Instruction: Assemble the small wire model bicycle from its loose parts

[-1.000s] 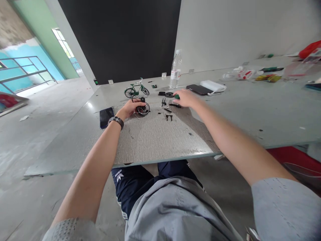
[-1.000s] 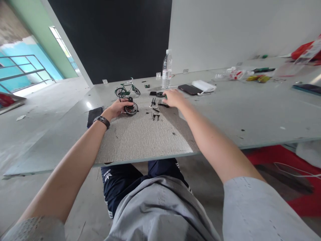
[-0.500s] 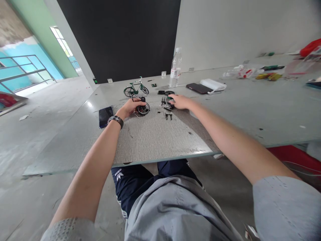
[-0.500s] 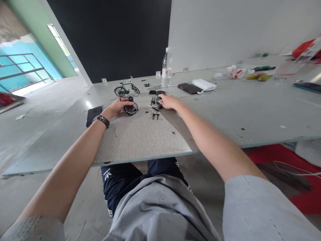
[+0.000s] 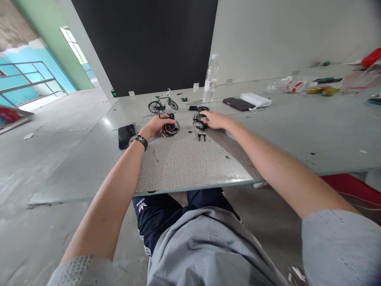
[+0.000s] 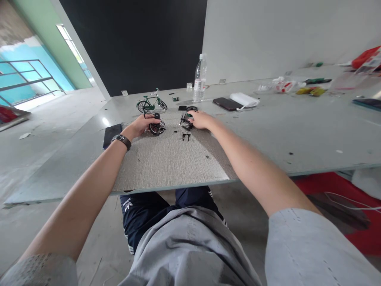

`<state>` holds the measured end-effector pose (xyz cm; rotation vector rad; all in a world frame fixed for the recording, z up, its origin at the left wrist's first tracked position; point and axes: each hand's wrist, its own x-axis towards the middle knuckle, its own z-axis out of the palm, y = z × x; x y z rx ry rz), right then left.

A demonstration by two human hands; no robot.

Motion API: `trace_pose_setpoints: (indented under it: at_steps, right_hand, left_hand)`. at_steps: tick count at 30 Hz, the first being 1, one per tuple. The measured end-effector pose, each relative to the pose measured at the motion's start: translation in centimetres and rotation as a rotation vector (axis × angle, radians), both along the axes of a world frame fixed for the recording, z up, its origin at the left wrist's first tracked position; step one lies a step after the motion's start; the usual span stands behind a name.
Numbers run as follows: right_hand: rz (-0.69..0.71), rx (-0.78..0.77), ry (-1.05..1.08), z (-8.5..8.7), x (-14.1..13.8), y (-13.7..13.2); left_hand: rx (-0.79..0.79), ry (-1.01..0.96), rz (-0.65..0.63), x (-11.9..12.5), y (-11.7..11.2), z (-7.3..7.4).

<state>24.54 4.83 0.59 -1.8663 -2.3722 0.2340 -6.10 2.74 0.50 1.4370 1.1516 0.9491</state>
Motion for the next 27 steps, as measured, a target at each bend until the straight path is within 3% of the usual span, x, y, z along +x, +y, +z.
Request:
trace_pose_setpoints:
  at_steps: [9,27]
  right_hand:
    - [0.022,-0.043,0.025,0.5,-1.1,-0.8]
    - [0.050,-0.014,0.027,0.0,-1.2,-0.3]
  left_hand:
    - [0.020,0.049,-0.050,-0.5,1.0,-0.7]
    - [0.003,0.001,-0.010,0.0,0.2,-0.1]
